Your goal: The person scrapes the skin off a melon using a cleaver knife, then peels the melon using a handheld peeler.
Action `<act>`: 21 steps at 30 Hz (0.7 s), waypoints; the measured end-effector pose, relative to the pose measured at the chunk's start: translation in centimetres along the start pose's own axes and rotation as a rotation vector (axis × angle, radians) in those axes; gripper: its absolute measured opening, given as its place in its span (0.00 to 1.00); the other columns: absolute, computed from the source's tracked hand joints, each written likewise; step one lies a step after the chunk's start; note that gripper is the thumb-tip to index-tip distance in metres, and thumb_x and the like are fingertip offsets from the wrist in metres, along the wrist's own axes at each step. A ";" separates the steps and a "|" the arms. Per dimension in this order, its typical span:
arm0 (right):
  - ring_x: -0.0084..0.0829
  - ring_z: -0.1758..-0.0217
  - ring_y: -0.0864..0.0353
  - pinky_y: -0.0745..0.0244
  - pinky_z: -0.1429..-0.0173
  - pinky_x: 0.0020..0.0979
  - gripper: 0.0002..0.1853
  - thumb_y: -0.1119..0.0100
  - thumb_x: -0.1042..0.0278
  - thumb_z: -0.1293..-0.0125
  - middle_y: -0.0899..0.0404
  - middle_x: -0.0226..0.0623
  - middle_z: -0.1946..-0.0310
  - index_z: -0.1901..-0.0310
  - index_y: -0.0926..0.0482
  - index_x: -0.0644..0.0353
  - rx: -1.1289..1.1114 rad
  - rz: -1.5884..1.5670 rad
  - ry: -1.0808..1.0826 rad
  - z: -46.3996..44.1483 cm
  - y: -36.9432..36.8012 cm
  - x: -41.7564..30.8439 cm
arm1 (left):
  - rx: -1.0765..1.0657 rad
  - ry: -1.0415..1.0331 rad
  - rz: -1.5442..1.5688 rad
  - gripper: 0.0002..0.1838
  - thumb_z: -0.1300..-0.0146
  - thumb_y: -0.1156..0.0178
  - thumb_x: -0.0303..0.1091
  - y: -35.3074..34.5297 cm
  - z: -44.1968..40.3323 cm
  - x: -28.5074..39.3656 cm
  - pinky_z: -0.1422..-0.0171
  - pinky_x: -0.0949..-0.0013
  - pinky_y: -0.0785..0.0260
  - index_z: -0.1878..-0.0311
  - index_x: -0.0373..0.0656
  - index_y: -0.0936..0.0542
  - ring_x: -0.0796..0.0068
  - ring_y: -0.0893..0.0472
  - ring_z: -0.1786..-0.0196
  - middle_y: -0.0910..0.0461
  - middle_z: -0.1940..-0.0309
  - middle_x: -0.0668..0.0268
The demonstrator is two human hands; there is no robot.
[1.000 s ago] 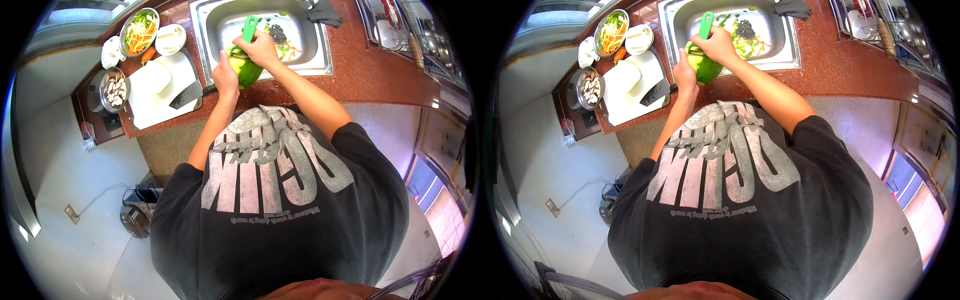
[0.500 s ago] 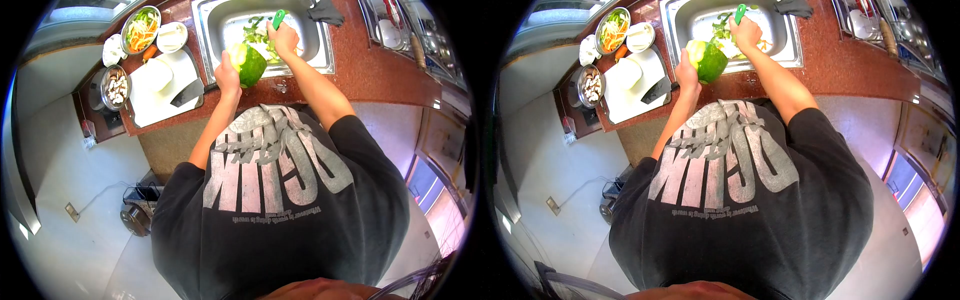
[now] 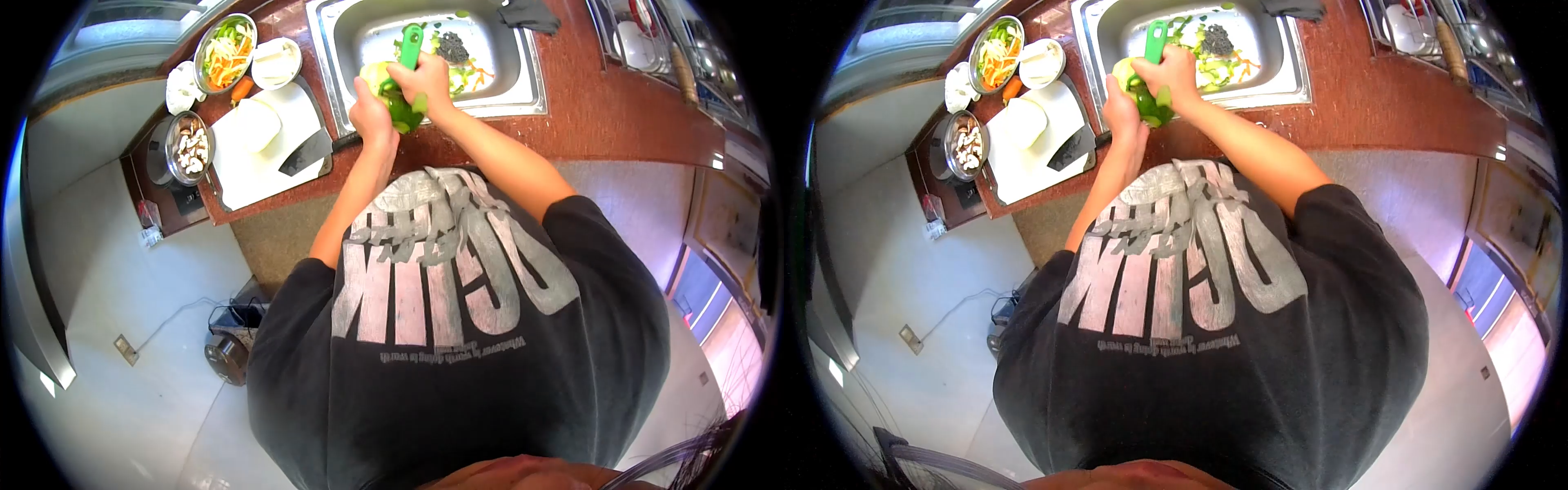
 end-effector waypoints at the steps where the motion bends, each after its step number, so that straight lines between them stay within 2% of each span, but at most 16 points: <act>1: 0.29 0.82 0.25 0.29 0.72 0.33 0.16 0.33 0.58 0.53 0.25 0.38 0.87 0.81 0.22 0.64 0.077 0.014 -0.061 -0.4 -0.1 1.8 | 0.053 0.020 -0.030 0.32 0.27 0.51 0.55 0.1 0.1 0.0 0.55 0.63 0.26 0.54 0.27 0.19 0.68 0.17 0.60 0.17 0.59 0.56; 2: 0.28 0.82 0.25 0.28 0.72 0.33 0.16 0.33 0.58 0.54 0.25 0.38 0.88 0.81 0.23 0.65 0.154 0.028 -0.105 -1.5 0.1 3.6 | 0.043 0.014 -0.025 0.32 0.27 0.51 0.55 -0.3 -0.4 -0.4 0.55 0.63 0.26 0.54 0.27 0.19 0.68 0.17 0.60 0.17 0.59 0.56; 4: 0.29 0.79 0.20 0.24 0.68 0.35 0.17 0.31 0.54 0.55 0.21 0.39 0.85 0.79 0.18 0.64 0.313 0.061 -0.250 -3.7 1.7 8.6 | 0.202 0.059 -0.207 0.33 0.27 0.52 0.55 2.5 -1.6 -2.7 0.54 0.61 0.26 0.53 0.26 0.19 0.67 0.17 0.58 0.17 0.57 0.55; 5: 0.36 0.74 0.17 0.23 0.62 0.38 0.18 0.32 0.51 0.51 0.17 0.43 0.78 0.73 0.15 0.60 0.325 0.188 -0.362 -4.7 3.3 13.0 | 0.161 0.050 -0.186 0.33 0.27 0.52 0.56 3.0 -1.8 -3.4 0.50 0.60 0.26 0.49 0.27 0.20 0.66 0.17 0.54 0.17 0.54 0.54; 6: 0.42 0.70 0.15 0.22 0.59 0.41 0.20 0.34 0.46 0.49 0.15 0.43 0.76 0.72 0.15 0.58 0.298 0.550 -0.342 -6.6 4.6 15.8 | 0.154 0.038 -0.196 0.33 0.27 0.52 0.56 3.1 -1.7 -3.2 0.50 0.60 0.26 0.49 0.27 0.20 0.66 0.17 0.54 0.17 0.54 0.54; 8: 0.45 0.68 0.15 0.23 0.58 0.44 0.21 0.37 0.43 0.47 0.15 0.43 0.74 0.72 0.15 0.57 0.297 0.788 -0.078 -7.2 5.5 12.8 | 0.018 0.090 0.115 0.32 0.27 0.52 0.55 1.8 -1.2 -3.7 0.47 0.63 0.25 0.47 0.28 0.21 0.66 0.17 0.51 0.18 0.52 0.55; 9: 0.45 0.68 0.15 0.23 0.58 0.44 0.21 0.37 0.43 0.47 0.15 0.43 0.74 0.72 0.15 0.57 0.290 0.796 -0.078 -7.2 5.7 11.6 | -0.034 0.111 0.147 0.31 0.27 0.51 0.55 1.8 -1.9 -4.1 0.46 0.64 0.25 0.46 0.30 0.21 0.66 0.17 0.52 0.18 0.51 0.56; 11: 0.38 0.72 0.16 0.24 0.62 0.39 0.19 0.36 0.47 0.47 0.15 0.40 0.75 0.71 0.15 0.58 0.172 0.544 -0.205 -7.2 4.4 9.4 | 0.018 0.134 0.098 0.32 0.28 0.51 0.56 2.1 -1.6 -3.9 0.47 0.64 0.25 0.46 0.30 0.21 0.66 0.17 0.52 0.18 0.51 0.56; 12: 0.38 0.72 0.16 0.24 0.62 0.39 0.19 0.36 0.47 0.47 0.15 0.40 0.75 0.71 0.15 0.58 0.168 0.543 -0.191 -7.1 3.6 7.7 | 0.049 0.134 0.048 0.32 0.28 0.51 0.56 1.8 -1.9 -3.2 0.47 0.64 0.24 0.47 0.30 0.21 0.67 0.17 0.52 0.18 0.52 0.56; 14: 0.33 0.77 0.20 0.25 0.67 0.35 0.17 0.33 0.51 0.51 0.19 0.41 0.81 0.77 0.16 0.59 0.040 0.026 -0.111 -5.0 0.8 5.1 | 0.055 0.103 0.013 0.32 0.28 0.50 0.57 1.8 -1.8 -2.9 0.49 0.63 0.24 0.47 0.29 0.21 0.66 0.16 0.53 0.18 0.53 0.57; 16: 0.27 0.78 0.20 0.26 0.68 0.32 0.18 0.33 0.51 0.51 0.19 0.39 0.82 0.79 0.19 0.60 -0.064 0.093 -0.063 -3.3 -0.9 4.3 | 0.048 0.151 0.028 0.32 0.28 0.49 0.56 1.2 -1.3 -2.7 0.49 0.63 0.24 0.48 0.29 0.21 0.67 0.16 0.54 0.17 0.55 0.57; 17: 0.27 0.78 0.20 0.24 0.68 0.32 0.18 0.34 0.52 0.50 0.18 0.38 0.81 0.81 0.20 0.60 -0.103 0.096 -0.049 -3.1 -1.4 4.2 | 0.041 0.150 0.028 0.32 0.28 0.49 0.56 0.8 -1.1 -2.4 0.49 0.63 0.24 0.48 0.29 0.21 0.67 0.16 0.54 0.17 0.55 0.57; 20: 0.28 0.79 0.20 0.24 0.68 0.34 0.16 0.34 0.52 0.50 0.19 0.37 0.82 0.80 0.19 0.59 0.028 0.110 -0.042 -5.3 0.3 5.9 | -0.037 0.086 0.024 0.30 0.27 0.49 0.54 0.4 0.1 -1.6 0.49 0.64 0.24 0.49 0.29 0.20 0.68 0.16 0.56 0.17 0.56 0.58; 21: 0.33 0.79 0.18 0.23 0.68 0.37 0.16 0.36 0.52 0.50 0.19 0.40 0.82 0.77 0.18 0.59 0.024 0.493 -0.257 -7.0 2.1 8.9 | -0.007 0.061 -0.079 0.30 0.27 0.49 0.53 0.8 0.7 -1.4 0.49 0.65 0.24 0.50 0.29 0.19 0.68 0.16 0.56 0.16 0.57 0.58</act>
Point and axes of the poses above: each hand's wrist, its own z-axis away from the middle knuckle, its own y-axis out of the back of the hand, x = y × z, the point moved 8 cm from there along -z, towards the middle knuckle
